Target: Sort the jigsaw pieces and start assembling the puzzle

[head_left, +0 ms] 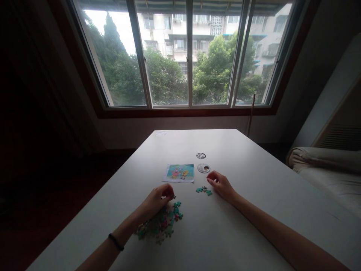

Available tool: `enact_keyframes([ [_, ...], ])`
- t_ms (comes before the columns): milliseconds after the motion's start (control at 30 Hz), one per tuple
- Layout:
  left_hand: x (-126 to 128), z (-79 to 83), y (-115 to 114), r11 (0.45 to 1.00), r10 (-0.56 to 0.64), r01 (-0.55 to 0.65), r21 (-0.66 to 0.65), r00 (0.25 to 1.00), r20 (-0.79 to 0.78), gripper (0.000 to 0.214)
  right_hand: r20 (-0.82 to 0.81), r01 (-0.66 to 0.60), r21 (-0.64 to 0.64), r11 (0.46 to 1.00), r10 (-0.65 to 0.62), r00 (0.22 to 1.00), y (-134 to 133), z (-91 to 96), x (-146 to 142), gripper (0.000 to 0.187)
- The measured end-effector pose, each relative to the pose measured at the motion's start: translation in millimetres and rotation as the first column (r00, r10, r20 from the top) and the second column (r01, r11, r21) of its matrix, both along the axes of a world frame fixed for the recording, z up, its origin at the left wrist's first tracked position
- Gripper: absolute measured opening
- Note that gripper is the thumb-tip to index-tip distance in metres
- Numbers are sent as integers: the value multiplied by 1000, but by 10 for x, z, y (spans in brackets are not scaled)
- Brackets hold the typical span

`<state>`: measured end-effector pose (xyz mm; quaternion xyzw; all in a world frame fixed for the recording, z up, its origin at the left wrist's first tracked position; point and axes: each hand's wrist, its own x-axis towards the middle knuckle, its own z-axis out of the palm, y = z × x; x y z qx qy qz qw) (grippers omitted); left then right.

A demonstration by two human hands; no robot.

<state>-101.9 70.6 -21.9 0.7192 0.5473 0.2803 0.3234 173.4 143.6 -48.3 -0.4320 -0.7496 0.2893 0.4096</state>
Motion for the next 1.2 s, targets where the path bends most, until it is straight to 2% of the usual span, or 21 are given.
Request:
enact_keyframes([
  [100, 61, -2, 34, 997, 25, -15, -72, 990, 141, 24, 6, -54, 60, 997, 54, 999, -135, 149, -87, 13],
  [233, 196, 50, -13, 968, 94, 7, -250, 917, 388, 34, -20, -227, -48, 973, 226, 974, -417, 250, -291, 15],
  [367, 314, 125, -117, 969, 76, 16, -247, 932, 355, 33, -77, -343, -183, 921, 334, 939, -640, 118, -447, 18],
  [533, 364, 141, -174, 973, 32, 37, -229, 956, 291, 29, -207, -365, -269, 891, 317, 926, -700, -72, -507, 20],
  [667, 369, 74, -151, 975, 10, 60, -213, 950, 313, 26, -318, -394, -326, 859, 293, 902, -671, -72, -514, 21],
  [733, 369, 38, -137, 971, 10, 76, -228, 936, 352, 26, -409, -442, -384, 810, 280, 868, -656, -40, -506, 23],
  [900, 399, 12, -163, 959, -48, 183, -217, 859, 510, 29, -650, -584, -506, 635, 165, 742, -632, 56, -452, 17],
  [1033, 461, 71, -235, 978, -83, 161, -129, 880, 468, 35, -745, -675, -526, 518, 102, 659, -626, 80, -424, 13],
  [1100, 488, 102, -260, 989, -78, 123, -80, 903, 423, 32, -762, -706, -524, 477, 109, 638, -619, 74, -423, 12],
  [1200, 507, 119, -276, 995, -61, 83, -46, 927, 371, 29, -768, -722, -517, 460, 124, 629, -606, 55, -428, 11],
])
